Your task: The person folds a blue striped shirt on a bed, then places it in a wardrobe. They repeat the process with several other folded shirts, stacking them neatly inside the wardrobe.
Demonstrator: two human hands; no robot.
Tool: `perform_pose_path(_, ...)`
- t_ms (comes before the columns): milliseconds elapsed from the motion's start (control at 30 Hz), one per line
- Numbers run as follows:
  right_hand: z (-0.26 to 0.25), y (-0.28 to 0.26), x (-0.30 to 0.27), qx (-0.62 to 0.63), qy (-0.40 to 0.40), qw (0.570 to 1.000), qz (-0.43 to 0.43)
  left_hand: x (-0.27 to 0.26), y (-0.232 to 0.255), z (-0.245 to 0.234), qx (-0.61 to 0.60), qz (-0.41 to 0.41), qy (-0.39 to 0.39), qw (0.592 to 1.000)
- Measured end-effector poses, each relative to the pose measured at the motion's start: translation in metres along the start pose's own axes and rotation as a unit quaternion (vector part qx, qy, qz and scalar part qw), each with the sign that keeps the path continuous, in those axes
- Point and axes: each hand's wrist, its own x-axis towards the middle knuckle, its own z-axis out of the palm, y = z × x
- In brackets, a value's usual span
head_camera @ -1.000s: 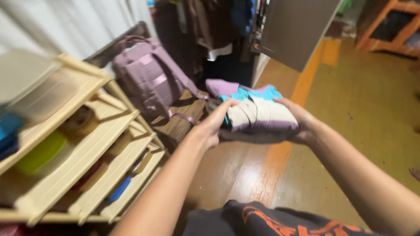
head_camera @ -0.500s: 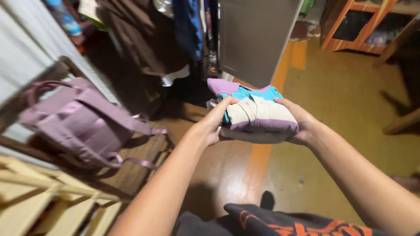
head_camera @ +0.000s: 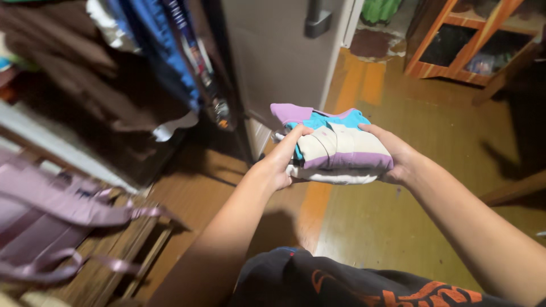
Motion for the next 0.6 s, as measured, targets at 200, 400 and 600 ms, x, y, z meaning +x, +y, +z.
perform_pose_path(200,-0.039,-0.061,0.067,0.018,0.01,1.0,-0.009,0.098,0.04,0.02,-0.019,-0.001,-0.015,1.0)
perform_pose_path(400,-0.078,-0.118,0.122,0.037,-0.02,0.999,-0.011,0.171,0.077,0.04,-0.02,-0.024,-0.006,0.999)
perform_pose_path(600,-0.123,-0.177,0.171,-0.023,-0.036,0.999,0.009,0.238,0.072,0.064,-0.083,0.028,-0.089,0.992)
